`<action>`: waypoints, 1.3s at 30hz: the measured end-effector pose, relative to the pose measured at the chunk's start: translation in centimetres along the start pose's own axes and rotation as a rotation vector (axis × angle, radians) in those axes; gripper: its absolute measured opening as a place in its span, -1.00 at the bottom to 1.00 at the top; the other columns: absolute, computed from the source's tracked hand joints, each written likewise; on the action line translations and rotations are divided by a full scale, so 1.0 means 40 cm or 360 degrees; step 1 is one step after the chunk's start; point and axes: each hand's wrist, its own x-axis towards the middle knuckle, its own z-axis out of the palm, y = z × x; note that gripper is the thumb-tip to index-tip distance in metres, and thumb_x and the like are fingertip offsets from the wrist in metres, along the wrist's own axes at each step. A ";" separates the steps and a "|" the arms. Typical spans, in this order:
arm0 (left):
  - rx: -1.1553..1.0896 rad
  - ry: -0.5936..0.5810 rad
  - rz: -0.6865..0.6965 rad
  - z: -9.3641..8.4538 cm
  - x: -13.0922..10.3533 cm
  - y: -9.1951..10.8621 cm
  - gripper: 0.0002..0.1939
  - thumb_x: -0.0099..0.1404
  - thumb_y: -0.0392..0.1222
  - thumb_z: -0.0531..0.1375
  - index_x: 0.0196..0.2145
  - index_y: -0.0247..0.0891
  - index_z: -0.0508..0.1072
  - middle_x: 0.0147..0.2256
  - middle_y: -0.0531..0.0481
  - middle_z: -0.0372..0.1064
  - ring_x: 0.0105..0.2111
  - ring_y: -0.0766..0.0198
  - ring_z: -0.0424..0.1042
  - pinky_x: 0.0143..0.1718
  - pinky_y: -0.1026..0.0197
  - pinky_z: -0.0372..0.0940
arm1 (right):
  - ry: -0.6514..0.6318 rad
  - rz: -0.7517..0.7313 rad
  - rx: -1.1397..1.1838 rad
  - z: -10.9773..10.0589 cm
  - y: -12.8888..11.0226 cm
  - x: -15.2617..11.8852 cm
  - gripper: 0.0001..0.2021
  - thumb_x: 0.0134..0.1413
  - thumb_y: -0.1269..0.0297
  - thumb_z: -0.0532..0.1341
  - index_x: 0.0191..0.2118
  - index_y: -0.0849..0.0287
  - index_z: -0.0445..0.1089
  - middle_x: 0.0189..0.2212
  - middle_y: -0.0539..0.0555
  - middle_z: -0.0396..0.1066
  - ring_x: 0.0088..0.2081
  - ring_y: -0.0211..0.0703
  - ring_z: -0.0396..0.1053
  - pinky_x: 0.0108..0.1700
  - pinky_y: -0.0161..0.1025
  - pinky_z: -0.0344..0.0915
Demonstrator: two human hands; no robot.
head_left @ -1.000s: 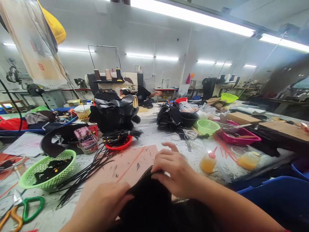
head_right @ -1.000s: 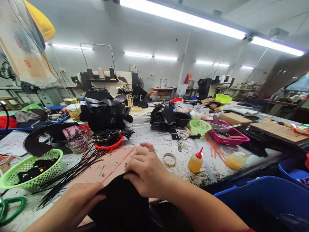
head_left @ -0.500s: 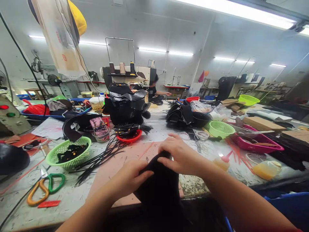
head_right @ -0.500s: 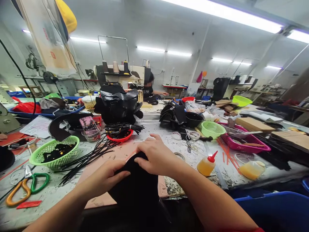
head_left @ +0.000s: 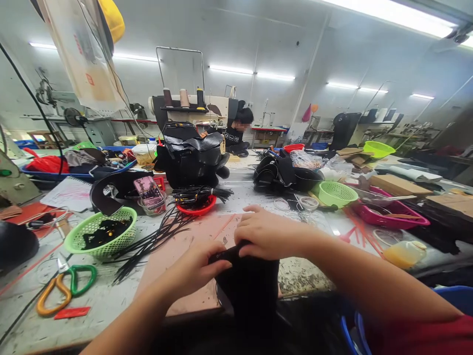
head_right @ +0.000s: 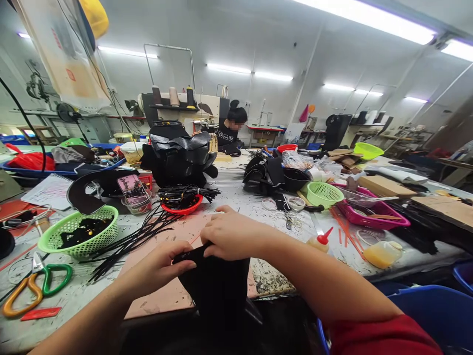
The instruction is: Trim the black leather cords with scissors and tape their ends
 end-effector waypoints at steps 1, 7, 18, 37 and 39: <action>-0.0043 0.0000 0.0024 0.002 0.002 0.000 -0.87 0.16 -0.17 0.08 -0.41 -0.25 0.37 -0.45 0.06 0.36 -0.43 0.30 0.27 -0.40 0.29 0.15 | -0.0005 -0.0001 0.0001 0.004 -0.004 0.004 -0.85 -0.02 0.24 0.17 -0.38 0.21 0.39 -0.48 0.06 0.43 -0.33 -0.13 0.29 -0.07 -0.09 0.01; -0.0247 0.0011 0.0115 0.009 0.006 -0.006 -0.88 0.15 -0.20 0.08 -0.49 -0.27 0.32 -0.54 0.11 0.25 -0.49 0.36 0.19 -0.44 0.31 0.12 | 0.0082 -0.0040 0.0004 0.028 -0.023 0.012 -0.92 -0.08 0.31 0.19 -0.47 0.20 0.37 -0.53 0.04 0.40 -0.34 -0.14 0.28 -0.04 -0.10 -0.01; -0.0666 -0.0097 -0.0047 0.010 0.013 -0.054 -0.74 0.11 -0.05 0.10 -0.58 -0.26 0.20 -0.60 0.18 0.00 -0.55 0.40 0.05 -0.53 0.34 0.04 | -0.0009 -0.0014 0.0254 0.039 0.022 0.012 -0.88 -0.06 0.47 0.15 -0.35 0.17 0.39 -0.44 0.00 0.44 -0.30 -0.17 0.30 0.04 -0.05 -0.09; 0.0372 -0.0035 0.0150 -0.007 -0.017 0.024 -0.87 0.15 -0.27 0.03 -0.46 -0.22 0.37 -0.45 0.04 0.40 -0.45 0.31 0.32 -0.42 0.32 0.18 | 0.0045 -0.0211 -0.0407 0.024 -0.064 0.011 -0.90 -0.09 0.35 0.16 -0.43 0.27 0.38 -0.48 0.10 0.43 -0.40 -0.12 0.28 -0.01 -0.05 -0.04; 0.0494 -0.0028 0.0373 -0.002 -0.022 0.034 -0.84 0.18 -0.29 0.01 -0.42 -0.19 0.39 -0.45 0.05 0.42 -0.47 0.34 0.35 -0.42 0.36 0.19 | 0.0042 -0.0286 -0.0431 0.005 -0.083 0.004 -0.91 -0.06 0.37 0.14 -0.44 0.27 0.36 -0.48 0.09 0.42 -0.41 -0.13 0.27 -0.03 -0.07 -0.02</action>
